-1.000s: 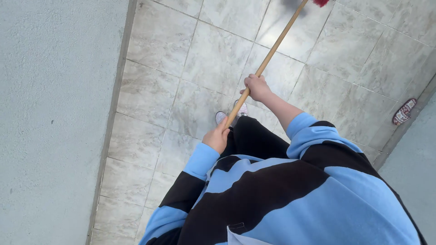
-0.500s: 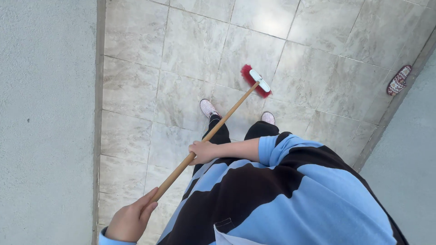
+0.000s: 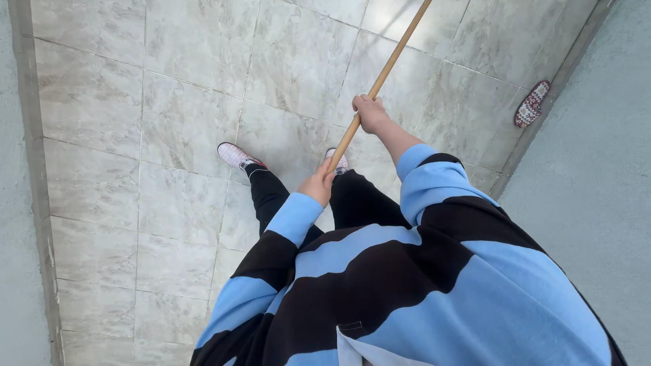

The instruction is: Sweeping a tiled balcony floor using a red broom.

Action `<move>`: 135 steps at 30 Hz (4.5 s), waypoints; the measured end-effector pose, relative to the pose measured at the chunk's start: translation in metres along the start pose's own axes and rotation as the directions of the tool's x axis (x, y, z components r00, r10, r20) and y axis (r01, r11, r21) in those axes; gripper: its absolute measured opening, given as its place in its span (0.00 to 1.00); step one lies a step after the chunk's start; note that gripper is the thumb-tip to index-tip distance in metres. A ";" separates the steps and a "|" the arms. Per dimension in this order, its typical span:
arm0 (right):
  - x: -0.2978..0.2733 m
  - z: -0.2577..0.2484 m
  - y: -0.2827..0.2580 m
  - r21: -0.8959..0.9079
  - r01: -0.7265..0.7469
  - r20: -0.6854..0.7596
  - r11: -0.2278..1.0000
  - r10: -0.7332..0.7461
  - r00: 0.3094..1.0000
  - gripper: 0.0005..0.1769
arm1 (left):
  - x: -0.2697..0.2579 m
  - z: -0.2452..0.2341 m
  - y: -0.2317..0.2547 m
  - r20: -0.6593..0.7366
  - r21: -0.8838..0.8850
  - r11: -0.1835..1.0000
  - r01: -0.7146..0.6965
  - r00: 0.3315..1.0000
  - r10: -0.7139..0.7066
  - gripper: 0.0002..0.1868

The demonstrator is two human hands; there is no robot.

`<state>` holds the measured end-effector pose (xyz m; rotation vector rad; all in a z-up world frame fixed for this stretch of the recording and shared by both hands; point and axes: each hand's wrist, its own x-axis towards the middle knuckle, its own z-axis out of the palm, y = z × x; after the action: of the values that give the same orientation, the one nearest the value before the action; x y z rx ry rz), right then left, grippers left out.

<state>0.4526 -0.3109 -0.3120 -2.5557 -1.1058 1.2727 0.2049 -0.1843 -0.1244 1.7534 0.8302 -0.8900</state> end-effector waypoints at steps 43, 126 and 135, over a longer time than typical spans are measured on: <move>-0.464 0.262 0.161 0.130 0.271 -0.221 0.954 -0.239 0.946 0.09 | -0.336 0.446 0.009 -0.223 0.027 0.999 0.022 0.975 -0.015 0.23; 0.243 -0.518 0.404 -0.308 0.419 0.086 0.854 -0.414 0.906 0.14 | 0.250 0.013 0.650 -0.276 -0.323 0.943 0.077 0.946 -0.172 0.28; 0.233 -0.534 0.361 -0.276 0.575 0.282 0.770 -0.507 0.814 0.15 | 0.215 -0.028 0.638 -0.178 -0.374 0.899 0.229 0.933 -0.312 0.27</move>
<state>1.1354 -0.3041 -0.2505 -2.0538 -2.0959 1.2555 0.8556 -0.3212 -0.0164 1.4641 1.3318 -0.6668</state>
